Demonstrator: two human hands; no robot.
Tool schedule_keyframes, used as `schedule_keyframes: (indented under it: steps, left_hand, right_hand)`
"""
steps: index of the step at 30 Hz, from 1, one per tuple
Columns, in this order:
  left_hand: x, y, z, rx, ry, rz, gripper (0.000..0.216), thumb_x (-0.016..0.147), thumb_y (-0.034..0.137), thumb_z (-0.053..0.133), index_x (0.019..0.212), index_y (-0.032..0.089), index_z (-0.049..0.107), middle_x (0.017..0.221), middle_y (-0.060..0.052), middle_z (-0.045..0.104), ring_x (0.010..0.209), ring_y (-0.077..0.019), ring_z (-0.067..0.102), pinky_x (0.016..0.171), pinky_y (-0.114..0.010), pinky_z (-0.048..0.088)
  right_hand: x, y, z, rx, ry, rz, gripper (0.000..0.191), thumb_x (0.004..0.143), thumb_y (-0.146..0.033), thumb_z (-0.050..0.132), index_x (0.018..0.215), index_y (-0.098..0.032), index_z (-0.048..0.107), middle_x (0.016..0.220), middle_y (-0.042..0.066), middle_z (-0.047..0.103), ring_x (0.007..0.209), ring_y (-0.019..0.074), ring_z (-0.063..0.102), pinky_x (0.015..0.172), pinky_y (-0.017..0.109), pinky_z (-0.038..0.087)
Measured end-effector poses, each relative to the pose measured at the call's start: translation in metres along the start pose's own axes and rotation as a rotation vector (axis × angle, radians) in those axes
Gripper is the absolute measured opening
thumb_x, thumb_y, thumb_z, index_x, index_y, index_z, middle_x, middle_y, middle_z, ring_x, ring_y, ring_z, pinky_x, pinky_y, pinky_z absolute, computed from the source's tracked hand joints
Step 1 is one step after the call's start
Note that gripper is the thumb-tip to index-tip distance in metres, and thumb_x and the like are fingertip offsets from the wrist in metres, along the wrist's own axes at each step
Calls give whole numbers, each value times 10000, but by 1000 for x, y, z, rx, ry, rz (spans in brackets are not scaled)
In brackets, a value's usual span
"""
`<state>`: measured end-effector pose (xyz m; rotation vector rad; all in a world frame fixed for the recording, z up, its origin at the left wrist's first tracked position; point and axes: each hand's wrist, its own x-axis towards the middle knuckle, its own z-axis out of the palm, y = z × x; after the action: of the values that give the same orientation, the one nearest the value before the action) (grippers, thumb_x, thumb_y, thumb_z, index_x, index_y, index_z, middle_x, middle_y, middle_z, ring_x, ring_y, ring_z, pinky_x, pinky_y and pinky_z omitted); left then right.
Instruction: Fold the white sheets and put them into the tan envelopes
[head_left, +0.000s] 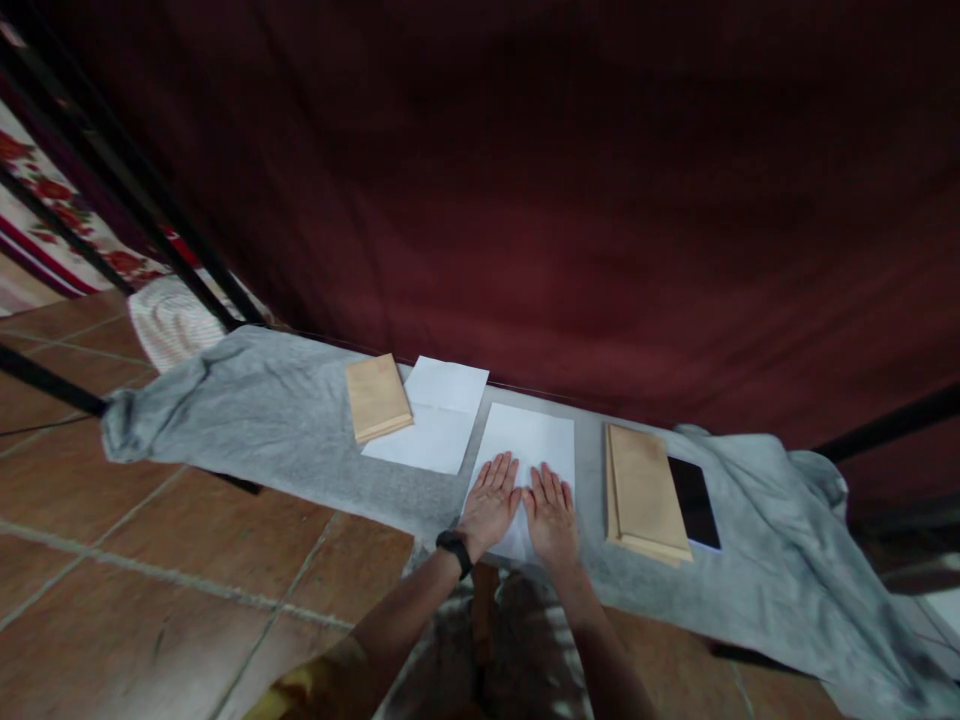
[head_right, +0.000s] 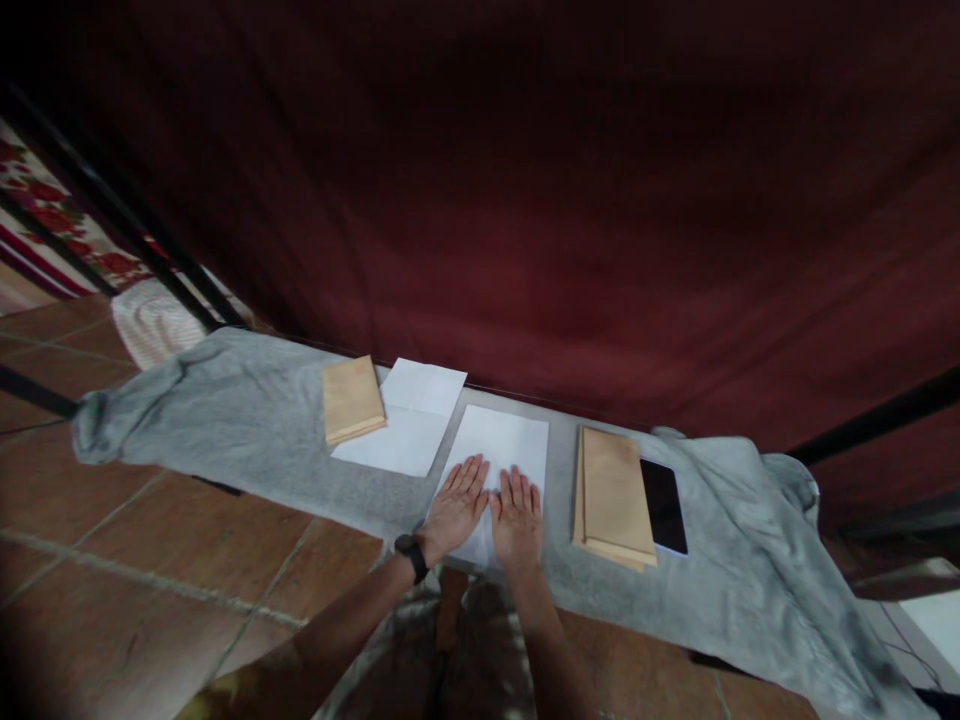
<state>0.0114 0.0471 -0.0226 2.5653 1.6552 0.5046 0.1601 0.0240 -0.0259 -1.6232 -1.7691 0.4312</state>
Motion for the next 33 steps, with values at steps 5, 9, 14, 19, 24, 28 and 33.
schedule_keyframes:
  steps: [5,9,14,19,24,28,33]
  left_hand:
    - [5,-14,0,14,32,-110,579,1012,354,315,1529,93,308,1590,-156,339,1497,-238,260,1222,-457,250]
    - [11,-8,3,22,47,-181,582,1008,350,320,1526,82,313,1579,-173,356,1488,-263,285,1221,-476,246]
    - [36,14,14,-5,12,-98,542,1019,337,314,1507,106,368,1590,-158,342,1489,-273,281,1217,-482,255]
    - [72,16,24,26,-23,-20,519,1027,364,325,1524,220,362,1615,-86,311,1501,-257,250,1230,-494,206]
    - [103,-13,25,60,-25,-77,532,1028,384,314,1522,198,377,1608,-106,318,1493,-255,274,1230,-471,199]
    - [121,-34,22,67,-61,-131,534,1024,381,309,1522,202,381,1615,-95,308,1502,-272,245,1227,-486,184]
    - [130,-45,21,57,-82,-168,537,1020,354,299,1534,208,357,1624,-84,291,1510,-273,218,1230,-489,162]
  right_hand:
    - [2,14,-16,64,127,70,470,966,-418,515,1381,-199,555,1555,142,398,1448,283,364,1210,541,190]
    - [4,15,-23,171,176,144,543,921,-459,579,1392,-192,550,1558,133,392,1457,279,347,1233,501,139]
    - [4,15,-19,-17,139,91,554,980,-426,469,1470,-169,459,1581,133,347,1472,278,313,1224,511,150]
    - [2,23,-14,-394,111,-5,535,1027,-339,340,1489,-78,408,1552,193,389,1429,303,381,1178,527,253]
    - [28,19,-3,-511,103,29,489,1023,-287,325,1384,-31,534,1434,244,528,1355,323,476,1155,530,274]
    - [70,8,15,-399,23,-6,512,1031,-273,243,1429,-66,491,1490,188,486,1414,268,408,1153,474,303]
    - [98,8,34,-419,16,-63,509,1029,-261,257,1472,-91,441,1549,205,394,1451,285,341,1169,538,238]
